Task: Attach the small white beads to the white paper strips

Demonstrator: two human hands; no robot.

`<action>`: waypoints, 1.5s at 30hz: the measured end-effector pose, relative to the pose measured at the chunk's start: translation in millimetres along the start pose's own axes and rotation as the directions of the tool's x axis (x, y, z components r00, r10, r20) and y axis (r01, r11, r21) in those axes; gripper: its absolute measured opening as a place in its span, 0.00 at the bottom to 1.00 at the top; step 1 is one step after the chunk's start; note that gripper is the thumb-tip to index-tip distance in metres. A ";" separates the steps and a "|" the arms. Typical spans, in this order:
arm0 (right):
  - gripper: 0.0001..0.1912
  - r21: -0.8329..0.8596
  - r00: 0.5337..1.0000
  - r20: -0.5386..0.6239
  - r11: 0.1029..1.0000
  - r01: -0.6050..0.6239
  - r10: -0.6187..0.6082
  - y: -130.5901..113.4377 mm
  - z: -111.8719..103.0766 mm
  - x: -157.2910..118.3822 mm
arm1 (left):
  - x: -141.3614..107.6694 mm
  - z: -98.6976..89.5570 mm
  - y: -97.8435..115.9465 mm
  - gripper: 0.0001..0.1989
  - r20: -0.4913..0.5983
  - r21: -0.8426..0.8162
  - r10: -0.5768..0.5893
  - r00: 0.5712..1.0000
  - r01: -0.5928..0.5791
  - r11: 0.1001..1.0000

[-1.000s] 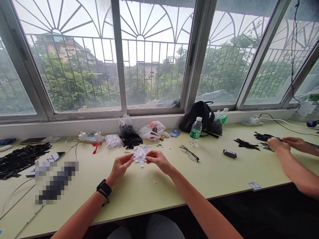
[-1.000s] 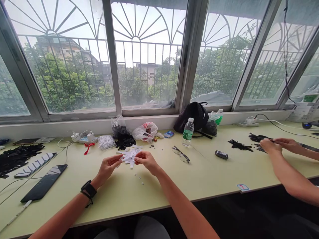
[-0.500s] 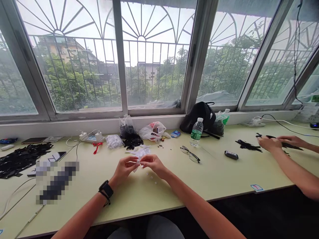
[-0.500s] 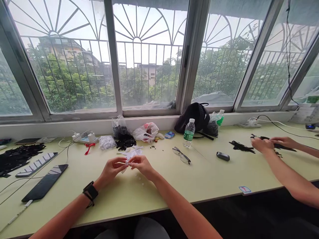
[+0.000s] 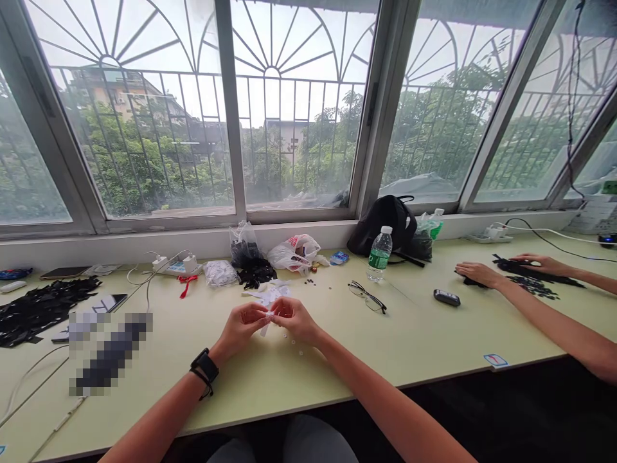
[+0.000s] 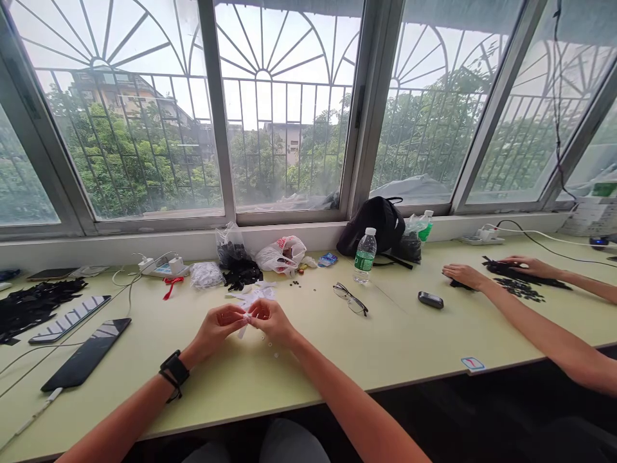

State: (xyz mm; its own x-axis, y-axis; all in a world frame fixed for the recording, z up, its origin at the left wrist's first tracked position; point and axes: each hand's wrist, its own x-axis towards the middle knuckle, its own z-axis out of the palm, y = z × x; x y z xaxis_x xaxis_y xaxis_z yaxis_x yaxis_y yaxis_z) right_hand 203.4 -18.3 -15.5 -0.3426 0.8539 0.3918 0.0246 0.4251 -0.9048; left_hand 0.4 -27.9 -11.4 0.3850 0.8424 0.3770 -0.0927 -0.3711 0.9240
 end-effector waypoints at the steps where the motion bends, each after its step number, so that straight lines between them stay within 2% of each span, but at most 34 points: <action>1: 0.15 0.004 1.000 0.012 1.000 -0.002 0.002 -1.9 -0.8 -0.4 | 0.1 -0.4 -0.2 0.14 0.009 -0.002 0.001 1.000 -0.001 1.000; 6: 0.11 -0.083 0.998 0.061 0.997 -0.005 0.010 -7.1 -10.6 -2.9 | 1.9 -4.3 -7.3 0.11 -0.008 0.059 0.025 1.000 -0.024 0.998; 10: 0.04 -0.327 0.990 0.122 0.945 -0.022 0.065 -2.3 -22.5 -5.0 | 1.9 -8.8 -12.3 0.06 -0.090 0.318 0.158 0.983 -0.122 0.940; 12: 0.03 -0.371 0.980 0.167 0.928 -0.039 0.108 0.8 -27.7 -5.5 | -0.1 -9.5 -10.9 0.03 -0.049 0.517 0.251 0.967 -0.190 0.835; 13: 0.04 -0.370 0.973 0.194 0.928 -0.046 0.126 1.8 -30.1 -5.4 | -1.5 -8.9 -9.3 0.05 0.008 0.612 0.297 0.955 -0.240 0.754; 15: 0.05 -0.347 0.955 0.255 0.936 -0.056 0.152 2.4 -35.1 -5.0 | -4.5 -5.7 -4.9 0.09 0.192 0.744 0.360 0.913 -0.375 0.553; 17: 0.06 -0.315 0.929 0.320 0.946 -0.078 0.184 1.2 -40.4 -4.5 | -7.3 -0.6 -0.1 0.11 0.404 0.776 0.353 0.844 -0.521 0.355; 19: 0.08 -0.293 0.903 0.371 0.950 -0.108 0.218 -1.3 -45.5 -4.4 | -9.1 4.3 4.0 0.11 0.552 0.756 0.299 0.778 -0.619 0.213; 22: 0.11 -0.310 0.882 0.412 0.946 -0.100 0.229 -6.2 -50.9 -5.0 | -10.3 7.8 8.0 0.12 0.619 0.749 0.252 0.744 -0.656 0.097; 26: 0.11 -0.344 0.882 0.424 0.937 -0.054 0.206 -9.3 -52.5 -6.0 | -11.3 7.7 9.6 0.15 0.632 0.747 0.268 0.727 -0.664 0.039; 32: 0.08 -0.280 0.906 0.383 0.957 -0.072 0.180 -4.5 -49.8 -6.9 | -11.8 9.0 8.1 0.16 0.644 0.729 0.318 0.695 -0.684 0.018; 41: 0.10 -0.287 0.900 0.372 0.950 -0.122 0.228 2.5 -49.9 -5.4 | -11.5 9.1 10.3 0.16 0.648 0.734 0.322 0.690 -0.679 -0.020; 45: 0.09 -0.301 0.908 0.354 0.947 -0.114 0.222 6.0 -50.0 -5.6 | -12.2 9.7 12.9 0.15 0.673 0.720 0.315 0.669 -0.690 -0.071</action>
State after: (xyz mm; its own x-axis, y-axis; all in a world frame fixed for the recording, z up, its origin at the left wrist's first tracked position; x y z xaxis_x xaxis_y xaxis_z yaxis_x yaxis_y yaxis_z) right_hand 252.5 -5.6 -14.8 -0.6386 0.7636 0.0960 0.3449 0.3954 -0.8513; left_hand 3.4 -46.7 -4.7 0.8463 0.1841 0.5000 0.4022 -0.8362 -0.3729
